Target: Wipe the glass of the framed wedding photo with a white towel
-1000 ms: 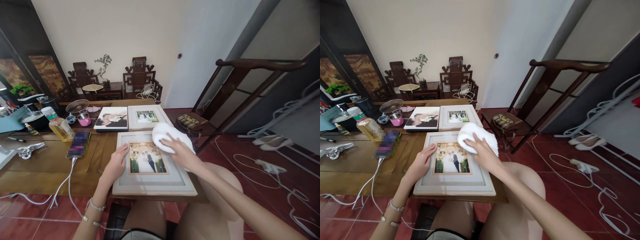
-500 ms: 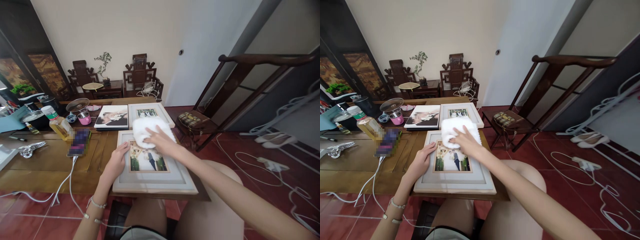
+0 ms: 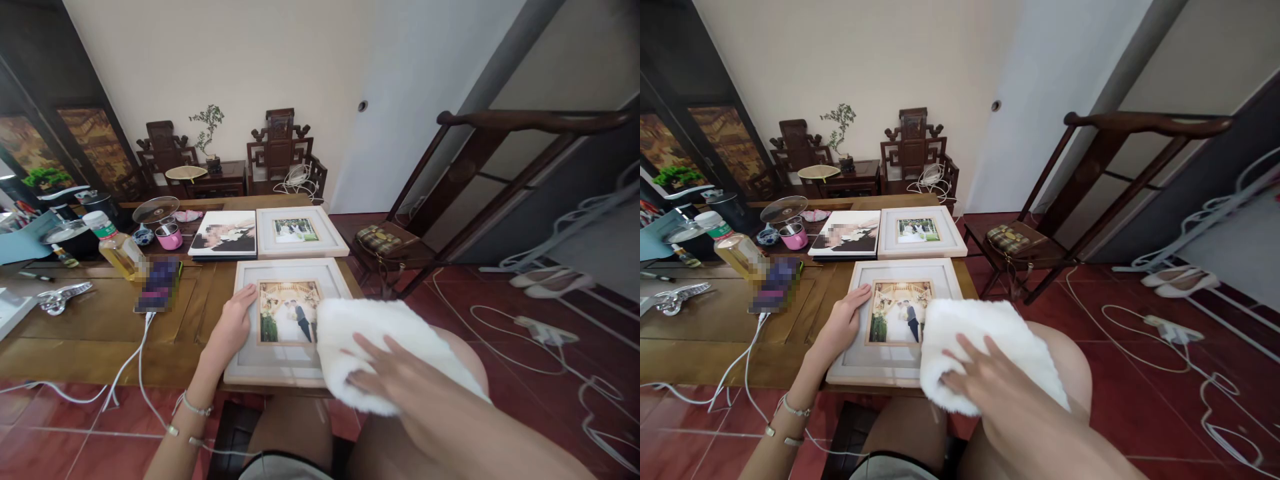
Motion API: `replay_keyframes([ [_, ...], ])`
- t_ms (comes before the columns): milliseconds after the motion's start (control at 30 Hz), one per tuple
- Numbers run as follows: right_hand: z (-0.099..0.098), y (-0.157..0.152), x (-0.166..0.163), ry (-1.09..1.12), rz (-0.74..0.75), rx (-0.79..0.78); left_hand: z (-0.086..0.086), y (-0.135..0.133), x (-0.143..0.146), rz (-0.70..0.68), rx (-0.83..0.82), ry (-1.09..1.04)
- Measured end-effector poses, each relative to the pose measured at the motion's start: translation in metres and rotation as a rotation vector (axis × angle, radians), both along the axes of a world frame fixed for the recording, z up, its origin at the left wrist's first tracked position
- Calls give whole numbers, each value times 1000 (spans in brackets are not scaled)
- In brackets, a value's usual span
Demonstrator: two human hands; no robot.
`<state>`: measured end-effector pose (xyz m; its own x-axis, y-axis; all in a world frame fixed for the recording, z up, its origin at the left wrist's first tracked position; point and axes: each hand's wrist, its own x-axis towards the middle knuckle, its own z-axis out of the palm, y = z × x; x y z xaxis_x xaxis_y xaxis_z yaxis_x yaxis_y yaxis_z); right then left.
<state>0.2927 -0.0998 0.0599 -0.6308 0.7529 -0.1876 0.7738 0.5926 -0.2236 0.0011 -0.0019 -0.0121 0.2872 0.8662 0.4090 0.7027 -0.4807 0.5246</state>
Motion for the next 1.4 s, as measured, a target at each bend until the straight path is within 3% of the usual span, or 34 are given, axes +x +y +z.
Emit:
replay_keyframes([
  [100, -1, -16, -3, 42, 28, -69, 3, 0, 0, -23, -27, 41],
  [167, 1, -9, -8, 46, -3, -34, 6, 0, -1, -37, -39, 62],
  [433, -18, 112, -21, 61, -103, 431, 8, -2, -2, -59, -51, 66],
  [533, -25, 136, -26, 1, -118, 507, 7, -2, -1, -50, -43, 34],
  [667, -29, 115, -33, -91, -52, 463, 7, -1, 0, -39, -36, 11],
  [933, -15, -1, -19, 75, 119, 155, 3, -2, 2, -5, -49, 9],
  [1067, -4, -26, -22, 121, 181, 43, 2, -2, 1, -4, -37, 19],
  [1200, -8, -3, -31, 120, 66, 76, 2, -2, 0, -30, -36, 39],
  [1400, -26, 90, -30, 42, -38, 376, -1, -1, -1, -22, -54, 34],
])
